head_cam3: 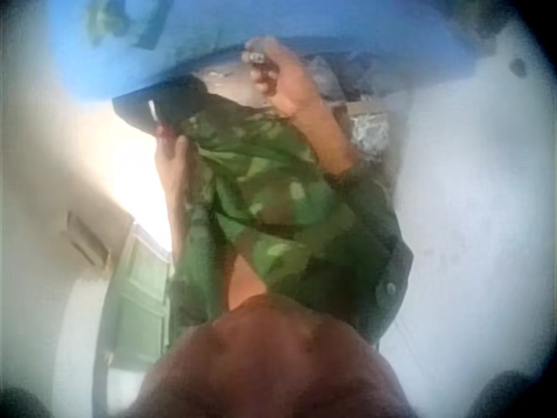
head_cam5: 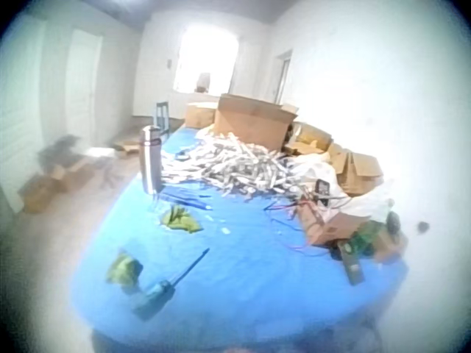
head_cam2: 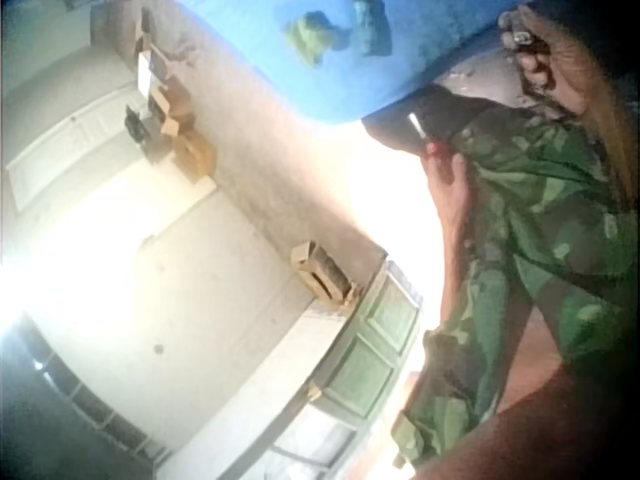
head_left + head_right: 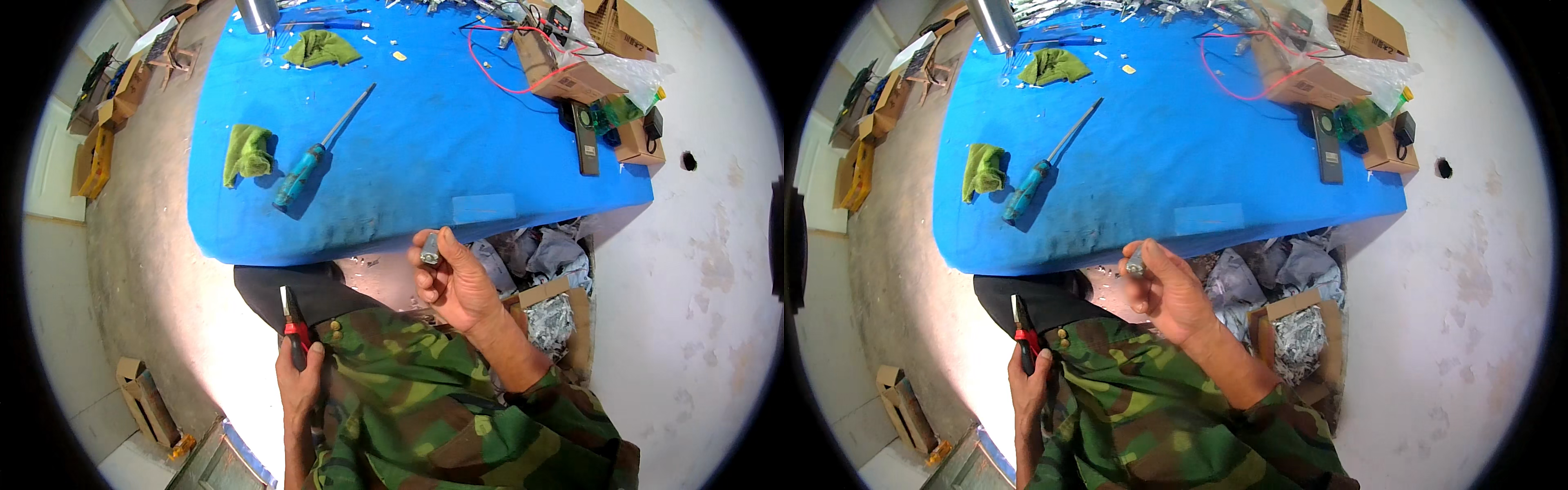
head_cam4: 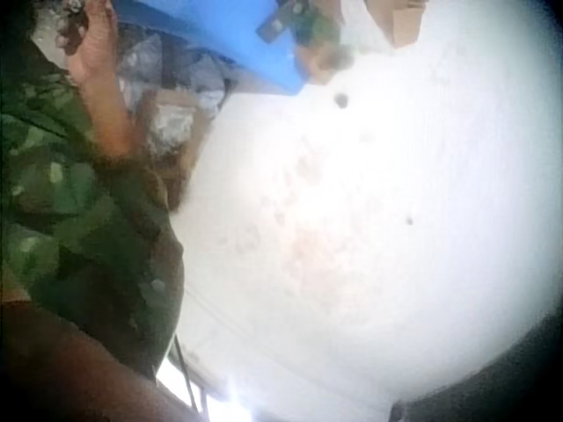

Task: The person uses a screwdriver and pliers to take apart a small mechanical component, removing screws and pulling internal parts free.

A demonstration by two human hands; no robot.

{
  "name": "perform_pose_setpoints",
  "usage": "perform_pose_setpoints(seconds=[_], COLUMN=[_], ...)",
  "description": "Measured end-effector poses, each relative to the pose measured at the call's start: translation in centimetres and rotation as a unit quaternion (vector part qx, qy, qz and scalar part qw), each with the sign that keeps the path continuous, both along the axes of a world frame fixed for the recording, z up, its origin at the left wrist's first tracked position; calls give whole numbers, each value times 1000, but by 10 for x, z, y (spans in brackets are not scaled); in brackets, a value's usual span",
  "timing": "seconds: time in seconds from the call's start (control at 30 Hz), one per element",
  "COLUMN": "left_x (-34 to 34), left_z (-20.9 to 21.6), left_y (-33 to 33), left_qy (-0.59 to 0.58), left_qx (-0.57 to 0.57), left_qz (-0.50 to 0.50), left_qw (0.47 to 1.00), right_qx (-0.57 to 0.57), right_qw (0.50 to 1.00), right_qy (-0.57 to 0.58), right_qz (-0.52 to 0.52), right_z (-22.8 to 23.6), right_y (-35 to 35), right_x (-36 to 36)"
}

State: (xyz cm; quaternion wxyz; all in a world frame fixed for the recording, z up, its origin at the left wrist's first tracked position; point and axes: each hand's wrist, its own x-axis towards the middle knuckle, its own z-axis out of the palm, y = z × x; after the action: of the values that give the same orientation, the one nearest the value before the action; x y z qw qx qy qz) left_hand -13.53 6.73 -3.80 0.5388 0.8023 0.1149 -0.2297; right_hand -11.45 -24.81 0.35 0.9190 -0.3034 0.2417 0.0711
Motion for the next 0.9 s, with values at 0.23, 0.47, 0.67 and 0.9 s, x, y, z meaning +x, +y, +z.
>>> perform_pose_setpoints(seconds=[0.23, 0.47, 0.67, 0.9], left_x=[0, 12, 29, 97], left_z=[3, 35, 41, 59], left_y=[-2, -14, -5, 17], left_qy=[9, -12, -115, -221], left_qx=[-12, 63, 13, 79], left_qz=[10, -22, 28, 43], left_qw=[1000, 998, 993, 971], right_qx=[-46, -212, -315, -489], right_qw=[999, 977, 943, 865], right_qy=[-2, -30, -97, -114], right_qz=[5, 18, 42, 27], right_z=[2, -1, 9, 2], right_y=[9, 18, 21, 20], right_x=[5, 18, 38, 67])
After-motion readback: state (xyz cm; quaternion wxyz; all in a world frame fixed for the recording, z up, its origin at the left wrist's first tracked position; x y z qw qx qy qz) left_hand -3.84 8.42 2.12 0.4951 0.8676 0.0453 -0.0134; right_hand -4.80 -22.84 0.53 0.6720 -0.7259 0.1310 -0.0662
